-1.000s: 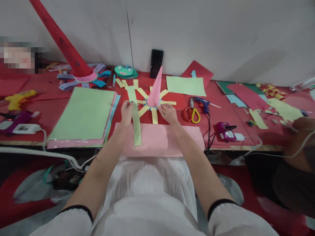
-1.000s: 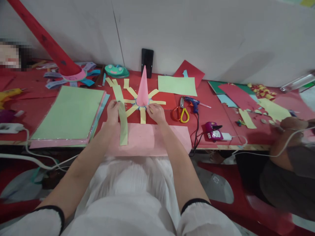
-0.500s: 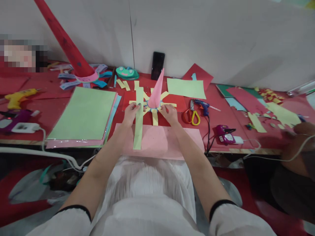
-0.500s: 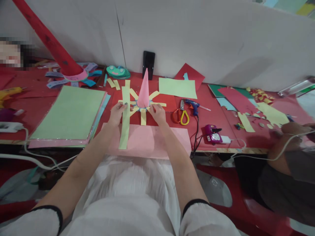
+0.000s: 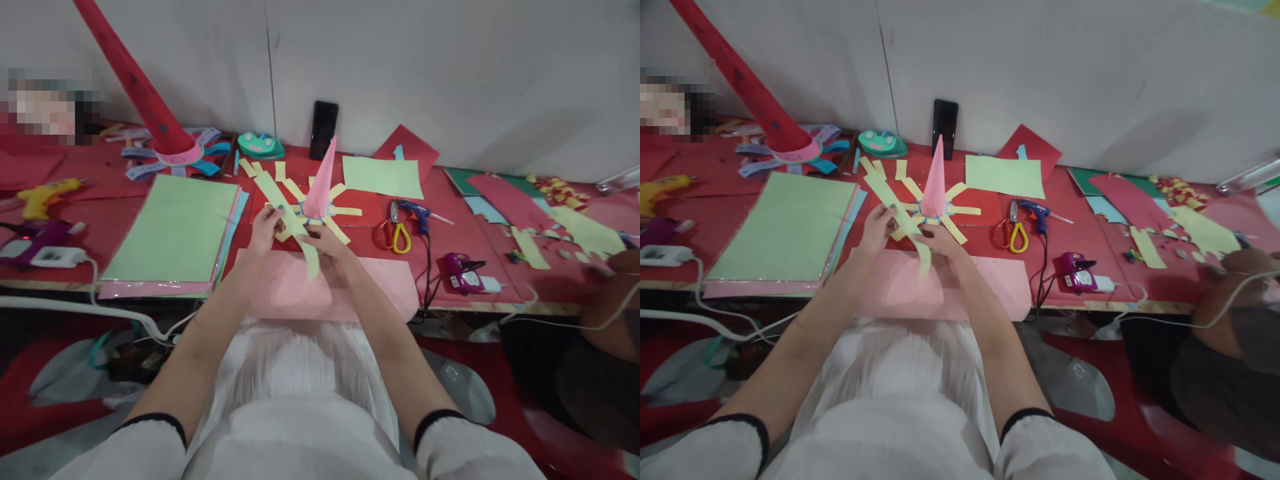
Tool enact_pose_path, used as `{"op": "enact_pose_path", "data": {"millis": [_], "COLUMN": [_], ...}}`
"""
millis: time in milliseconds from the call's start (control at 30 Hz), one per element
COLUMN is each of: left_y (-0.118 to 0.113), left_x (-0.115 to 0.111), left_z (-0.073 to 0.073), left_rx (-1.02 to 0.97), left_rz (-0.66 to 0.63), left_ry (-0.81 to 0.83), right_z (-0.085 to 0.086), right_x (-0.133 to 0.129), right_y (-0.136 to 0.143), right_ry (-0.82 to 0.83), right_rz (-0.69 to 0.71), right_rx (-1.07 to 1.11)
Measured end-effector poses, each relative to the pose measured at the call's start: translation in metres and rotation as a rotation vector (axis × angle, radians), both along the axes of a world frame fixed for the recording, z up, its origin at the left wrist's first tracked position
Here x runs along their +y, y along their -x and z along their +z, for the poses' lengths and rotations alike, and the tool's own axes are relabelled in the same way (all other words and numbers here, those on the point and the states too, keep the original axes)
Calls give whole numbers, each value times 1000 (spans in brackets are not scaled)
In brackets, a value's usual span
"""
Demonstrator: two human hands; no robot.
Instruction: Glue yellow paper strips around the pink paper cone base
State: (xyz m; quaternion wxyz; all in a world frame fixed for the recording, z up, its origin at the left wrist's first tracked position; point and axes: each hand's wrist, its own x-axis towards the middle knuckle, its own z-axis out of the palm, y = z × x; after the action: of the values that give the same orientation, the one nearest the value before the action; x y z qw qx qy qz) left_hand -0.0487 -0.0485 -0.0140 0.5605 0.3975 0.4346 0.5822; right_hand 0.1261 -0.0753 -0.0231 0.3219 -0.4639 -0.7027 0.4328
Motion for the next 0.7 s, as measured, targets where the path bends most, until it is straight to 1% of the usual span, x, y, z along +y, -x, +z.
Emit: {"op": "enact_pose_path", "data": {"millis": [67, 133, 300, 400, 467, 600, 700], "left_y": [2, 3, 7, 9, 10, 11, 10], "left_x": [0, 1, 3, 4, 3, 2, 1], "left_z": [0, 0, -3, -4, -4, -3, -2], "left_rx": [-70, -106, -169, -189, -192, -201, -209], "left_rz": [17, 28, 90, 126, 127, 93, 78], "left_ry": [32, 36, 27, 27, 22, -3, -48], "right_z": [-2, -2, -2, -4, -6, -9, -10], "right_x": [2, 2, 1, 2, 4, 7, 8], "right_y": [-4, -6, -5, -6, -7, -10, -13], "right_ry": [54, 65, 29, 45, 65, 71, 62], "right_rz": [10, -22, -190, -243, -291, -438, -473], "right_rx": [67, 143, 378, 498, 565, 697, 751]}}
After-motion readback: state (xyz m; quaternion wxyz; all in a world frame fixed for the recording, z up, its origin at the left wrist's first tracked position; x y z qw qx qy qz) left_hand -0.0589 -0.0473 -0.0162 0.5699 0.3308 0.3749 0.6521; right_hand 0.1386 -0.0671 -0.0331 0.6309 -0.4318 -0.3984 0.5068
